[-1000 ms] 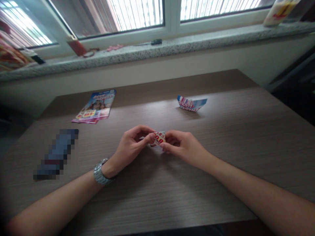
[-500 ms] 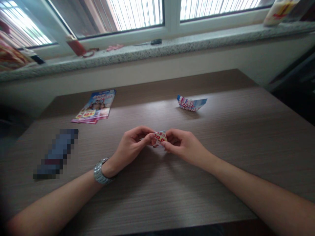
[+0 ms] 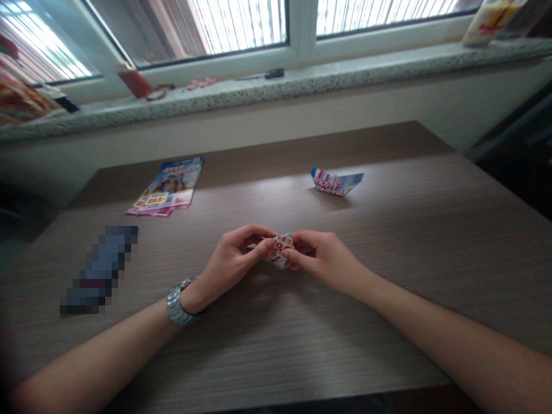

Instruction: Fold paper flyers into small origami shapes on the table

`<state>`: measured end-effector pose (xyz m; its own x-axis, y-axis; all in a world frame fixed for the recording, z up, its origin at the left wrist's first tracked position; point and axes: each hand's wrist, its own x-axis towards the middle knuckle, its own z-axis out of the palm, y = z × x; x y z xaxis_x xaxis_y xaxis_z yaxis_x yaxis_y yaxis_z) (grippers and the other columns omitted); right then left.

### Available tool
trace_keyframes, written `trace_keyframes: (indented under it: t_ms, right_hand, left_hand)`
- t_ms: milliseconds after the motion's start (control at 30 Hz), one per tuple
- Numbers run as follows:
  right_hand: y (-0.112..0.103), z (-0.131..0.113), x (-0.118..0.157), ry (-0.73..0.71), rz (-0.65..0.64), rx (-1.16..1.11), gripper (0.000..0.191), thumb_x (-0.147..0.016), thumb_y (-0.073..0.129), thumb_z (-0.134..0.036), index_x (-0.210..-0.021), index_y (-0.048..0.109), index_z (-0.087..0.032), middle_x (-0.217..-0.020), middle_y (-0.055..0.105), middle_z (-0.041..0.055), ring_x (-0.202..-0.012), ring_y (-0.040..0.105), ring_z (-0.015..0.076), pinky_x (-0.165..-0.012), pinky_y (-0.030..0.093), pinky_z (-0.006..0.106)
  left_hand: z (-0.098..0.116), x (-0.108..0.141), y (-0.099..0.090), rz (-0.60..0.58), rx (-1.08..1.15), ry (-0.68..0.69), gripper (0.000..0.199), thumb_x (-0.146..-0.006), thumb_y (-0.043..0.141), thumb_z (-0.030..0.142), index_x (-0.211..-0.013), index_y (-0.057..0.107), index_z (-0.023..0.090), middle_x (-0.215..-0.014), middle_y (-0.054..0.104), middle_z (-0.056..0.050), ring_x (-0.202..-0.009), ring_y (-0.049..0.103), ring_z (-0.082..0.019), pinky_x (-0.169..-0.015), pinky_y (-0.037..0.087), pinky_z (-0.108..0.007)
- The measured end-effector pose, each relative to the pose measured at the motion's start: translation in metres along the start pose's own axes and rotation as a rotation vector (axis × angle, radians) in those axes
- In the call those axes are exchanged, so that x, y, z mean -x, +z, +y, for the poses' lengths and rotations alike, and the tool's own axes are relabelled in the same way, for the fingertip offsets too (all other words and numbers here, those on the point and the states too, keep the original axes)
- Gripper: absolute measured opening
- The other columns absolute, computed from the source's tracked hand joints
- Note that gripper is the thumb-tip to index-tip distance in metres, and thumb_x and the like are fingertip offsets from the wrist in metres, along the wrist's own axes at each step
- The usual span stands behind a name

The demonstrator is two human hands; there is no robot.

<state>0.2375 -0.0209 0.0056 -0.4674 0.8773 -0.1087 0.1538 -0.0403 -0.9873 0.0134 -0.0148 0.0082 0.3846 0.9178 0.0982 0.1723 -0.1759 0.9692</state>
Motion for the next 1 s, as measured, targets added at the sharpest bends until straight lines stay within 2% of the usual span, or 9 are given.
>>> trace_keyframes:
  t_ms: [267, 433, 633, 767, 900, 1000]
  right_hand:
    - [-0.001, -0.003, 0.002, -0.003, -0.025, 0.036, 0.023, -0.092, 0.068, -0.04, -0.096, 0.072, -0.018, -0.083, 0.075, 0.0024, -0.076, 0.072, 0.0171, -0.071, 0.059, 0.028]
    - [-0.003, -0.004, 0.002, 0.014, -0.06, 0.002, 0.022, -0.093, 0.067, -0.037, -0.099, 0.073, -0.017, -0.091, 0.077, 0.0038, -0.077, 0.074, 0.0168, -0.071, 0.06, 0.028]
    - [-0.004, -0.005, 0.002, 0.024, -0.074, 0.007, 0.023, -0.092, 0.067, -0.04, -0.092, 0.072, -0.017, -0.086, 0.077, 0.0036, -0.076, 0.074, 0.0176, -0.071, 0.061, 0.028]
    - [-0.002, -0.005, 0.002, -0.005, -0.051, 0.028, 0.027, -0.093, 0.066, -0.045, -0.095, 0.072, -0.018, -0.089, 0.077, 0.0038, -0.077, 0.074, 0.0182, -0.071, 0.061, 0.029]
    - [-0.001, -0.005, 0.003, -0.018, -0.042, 0.086, 0.034, -0.097, 0.058, -0.051, -0.097, 0.07, -0.019, -0.089, 0.076, 0.0037, -0.076, 0.073, 0.0188, -0.067, 0.06, 0.029]
    - [-0.002, -0.007, 0.004, -0.054, -0.015, 0.22, 0.034, -0.1, 0.053, -0.051, -0.093, 0.067, -0.02, -0.081, 0.073, 0.0022, -0.071, 0.071, 0.018, -0.062, 0.056, 0.027]
  left_hand:
    - [0.004, -0.002, -0.001, -0.019, -0.015, -0.005, 0.022, -0.093, 0.072, 0.036, -0.097, 0.075, 0.015, -0.088, 0.077, -0.005, -0.076, 0.071, -0.012, -0.071, 0.056, -0.02]
    - [0.009, -0.002, -0.001, -0.037, 0.043, -0.04, 0.02, -0.092, 0.073, 0.033, -0.094, 0.074, 0.013, -0.083, 0.076, -0.004, -0.072, 0.07, -0.011, -0.067, 0.055, -0.018]
    - [0.011, -0.002, 0.0, -0.06, 0.075, -0.031, 0.019, -0.093, 0.072, 0.032, -0.094, 0.074, 0.012, -0.082, 0.075, -0.004, -0.073, 0.069, -0.011, -0.068, 0.056, -0.019]
    - [0.011, -0.001, 0.0, -0.054, 0.065, -0.02, 0.02, -0.093, 0.072, 0.033, -0.095, 0.073, 0.013, -0.084, 0.074, -0.004, -0.073, 0.068, -0.011, -0.068, 0.055, -0.018]
    - [0.012, 0.0, 0.001, -0.083, 0.049, -0.031, 0.022, -0.094, 0.07, 0.035, -0.096, 0.073, 0.013, -0.085, 0.073, -0.005, -0.075, 0.067, -0.012, -0.069, 0.055, -0.02]
    - [0.014, 0.0, 0.003, -0.098, 0.03, -0.036, 0.023, -0.094, 0.069, 0.036, -0.095, 0.073, 0.014, -0.086, 0.073, -0.005, -0.076, 0.067, -0.012, -0.07, 0.055, -0.021]
